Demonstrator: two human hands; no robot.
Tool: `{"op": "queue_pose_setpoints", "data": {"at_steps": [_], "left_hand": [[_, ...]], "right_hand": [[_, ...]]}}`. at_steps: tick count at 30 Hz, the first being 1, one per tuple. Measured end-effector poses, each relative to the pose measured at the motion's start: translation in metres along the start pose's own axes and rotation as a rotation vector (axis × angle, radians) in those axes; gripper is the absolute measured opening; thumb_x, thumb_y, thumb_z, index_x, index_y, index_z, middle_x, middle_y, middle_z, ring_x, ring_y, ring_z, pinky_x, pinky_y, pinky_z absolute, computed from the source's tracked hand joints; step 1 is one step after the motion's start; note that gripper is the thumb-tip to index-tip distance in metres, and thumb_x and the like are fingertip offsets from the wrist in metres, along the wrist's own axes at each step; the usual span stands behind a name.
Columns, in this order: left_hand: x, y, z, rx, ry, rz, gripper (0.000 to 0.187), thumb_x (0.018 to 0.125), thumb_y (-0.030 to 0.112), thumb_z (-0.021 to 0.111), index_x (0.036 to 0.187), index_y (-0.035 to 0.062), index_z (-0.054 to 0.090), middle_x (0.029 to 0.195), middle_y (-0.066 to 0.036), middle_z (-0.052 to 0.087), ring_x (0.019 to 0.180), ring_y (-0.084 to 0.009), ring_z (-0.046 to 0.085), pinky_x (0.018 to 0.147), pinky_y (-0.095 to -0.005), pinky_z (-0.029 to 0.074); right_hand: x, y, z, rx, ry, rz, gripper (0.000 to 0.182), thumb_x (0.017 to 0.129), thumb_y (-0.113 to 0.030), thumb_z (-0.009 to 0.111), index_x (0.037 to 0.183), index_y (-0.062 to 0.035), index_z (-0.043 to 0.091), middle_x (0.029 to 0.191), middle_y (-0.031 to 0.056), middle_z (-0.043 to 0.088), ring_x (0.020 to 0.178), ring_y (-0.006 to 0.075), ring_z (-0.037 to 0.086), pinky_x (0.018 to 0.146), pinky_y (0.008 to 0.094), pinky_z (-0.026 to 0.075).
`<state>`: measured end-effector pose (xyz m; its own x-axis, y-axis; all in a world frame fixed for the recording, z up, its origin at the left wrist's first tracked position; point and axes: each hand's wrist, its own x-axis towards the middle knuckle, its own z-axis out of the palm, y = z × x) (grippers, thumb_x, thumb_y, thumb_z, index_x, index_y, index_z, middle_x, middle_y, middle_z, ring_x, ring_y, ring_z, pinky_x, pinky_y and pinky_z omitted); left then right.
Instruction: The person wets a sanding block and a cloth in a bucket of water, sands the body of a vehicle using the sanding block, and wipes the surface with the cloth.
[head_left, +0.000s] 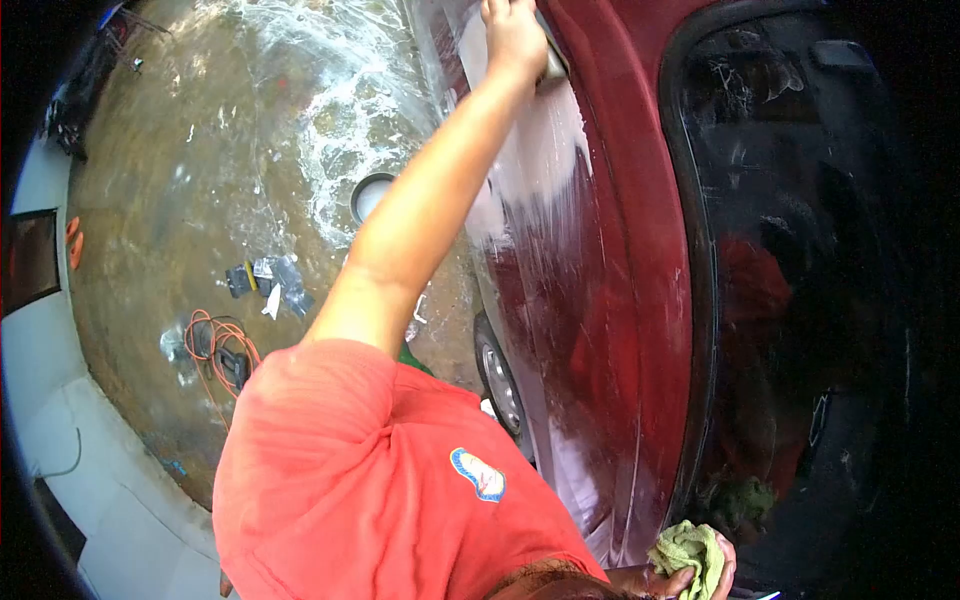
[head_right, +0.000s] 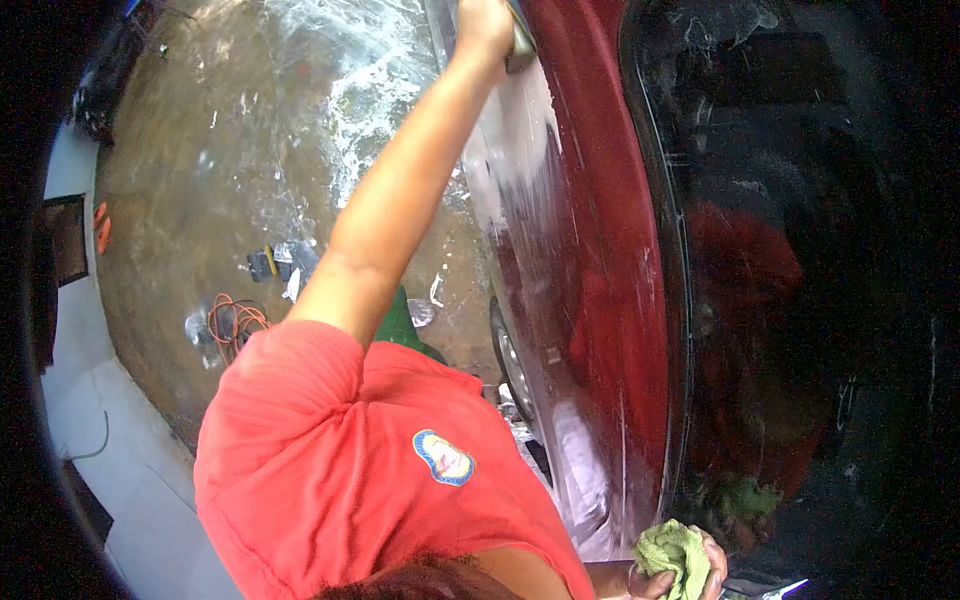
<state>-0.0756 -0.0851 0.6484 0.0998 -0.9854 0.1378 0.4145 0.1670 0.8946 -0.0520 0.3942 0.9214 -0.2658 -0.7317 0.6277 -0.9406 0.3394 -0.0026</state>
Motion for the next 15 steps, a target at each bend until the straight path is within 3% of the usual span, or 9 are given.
{"op": "queue_pose_setpoints", "data": {"at_steps": [1,3,4,6,7,9,12,13,15], "left_hand": [[0.013,0.0,0.003,-0.237,-0.004,-0.108,0.042,0.107,0.02,0.044,0.147,0.0096,0.046,0.127,-0.019,0.061,0.106,-0.0277,0.06,0.094,-0.0388,0.049],[-0.038,0.003,-0.01,0.366,-0.062,0.296,0.037,0.101,0.011,0.046,0.137,0.0012,0.049,0.143,-0.023,0.047,0.137,-0.0402,0.042,0.117,-0.0453,0.034],[-0.079,-0.007,-0.007,0.228,-0.013,0.346,0.042,0.101,0.01,0.047,0.142,0.0011,0.045,0.146,-0.023,0.043,0.141,-0.0402,0.038,0.12,-0.0457,0.03],[-0.171,0.025,-0.012,0.26,-0.053,0.191,0.046,0.102,0.006,0.044,0.147,-0.0012,0.04,0.15,-0.023,0.039,0.146,-0.0392,0.034,0.124,-0.0458,0.024],[-0.196,0.03,-0.01,0.232,-0.024,0.14,0.045,0.101,0.005,0.044,0.146,-0.0012,0.042,0.15,-0.023,0.04,0.146,-0.0387,0.034,0.124,-0.0466,0.024],[-0.162,0.024,-0.01,0.25,-0.025,0.221,0.042,0.101,0.007,0.045,0.143,-0.0004,0.045,0.146,-0.023,0.043,0.143,-0.0386,0.037,0.122,-0.0458,0.027],[-0.032,0.0,-0.011,0.321,-0.035,0.162,0.038,0.104,0.013,0.043,0.14,0.0015,0.047,0.142,-0.024,0.045,0.138,-0.04,0.041,0.118,-0.0425,0.032],[-0.006,0.003,0.001,-0.129,0.048,-0.019,0.043,0.106,0.02,0.046,0.148,0.0096,0.044,0.127,-0.018,0.061,0.105,-0.0266,0.06,0.095,-0.0391,0.049],[-0.021,0.025,-0.004,-0.309,-0.067,-0.319,0.042,0.106,0.02,0.046,0.147,0.0091,0.047,0.131,-0.017,0.059,0.115,-0.0275,0.057,0.102,-0.0386,0.046]], "right_hand": [[-0.002,0.008,-0.003,-0.028,0.0,-0.038,0.049,0.101,-0.034,0.054,0.085,0.0095,0.07,0.078,0.0189,0.069,0.066,0.0291,0.069,0.062,0.0366,0.059],[-0.011,0.033,-0.011,-0.079,0.002,-0.108,0.051,0.1,-0.036,0.055,0.08,0.0084,0.07,0.073,0.0181,0.068,0.063,0.0292,0.068,0.059,0.0367,0.059],[-0.012,0.034,-0.012,-0.067,-0.011,-0.102,0.05,0.1,-0.036,0.055,0.083,0.0085,0.07,0.075,0.0185,0.068,0.063,0.0296,0.068,0.059,0.0365,0.059],[-0.015,0.036,-0.016,-0.047,-0.045,-0.086,0.049,0.101,-0.037,0.055,0.088,0.0086,0.071,0.078,0.0193,0.069,0.065,0.0304,0.069,0.06,0.0361,0.059],[-0.039,0.059,-0.022,0.08,0.005,-0.073,0.043,0.098,-0.035,0.056,0.106,0.0077,0.06,0.087,0.0221,0.065,0.072,0.0323,0.066,0.064,0.0396,0.059],[-0.099,0.119,-0.033,0.333,0.106,-0.046,0.064,0.091,-0.031,0.058,0.14,0.006,0.04,0.107,0.0277,0.057,0.087,0.0363,0.062,0.074,0.0466,0.059],[-0.1,0.111,-0.036,0.304,0.109,-0.031,0.063,0.092,-0.032,0.058,0.139,0.0064,0.041,0.106,0.0272,0.058,0.086,0.0362,0.063,0.073,0.0459,0.059],[-0.099,0.109,-0.037,0.293,0.11,-0.026,0.063,0.092,-0.032,0.058,0.139,0.0066,0.042,0.105,0.027,0.059,0.085,0.0361,0.063,0.073,0.0456,0.059],[-0.097,0.105,-0.04,0.27,0.11,-0.015,0.062,0.093,-0.033,0.058,0.138,0.0071,0.043,0.104,0.0265,0.06,0.084,0.036,0.064,0.072,0.0449,0.059]]}}
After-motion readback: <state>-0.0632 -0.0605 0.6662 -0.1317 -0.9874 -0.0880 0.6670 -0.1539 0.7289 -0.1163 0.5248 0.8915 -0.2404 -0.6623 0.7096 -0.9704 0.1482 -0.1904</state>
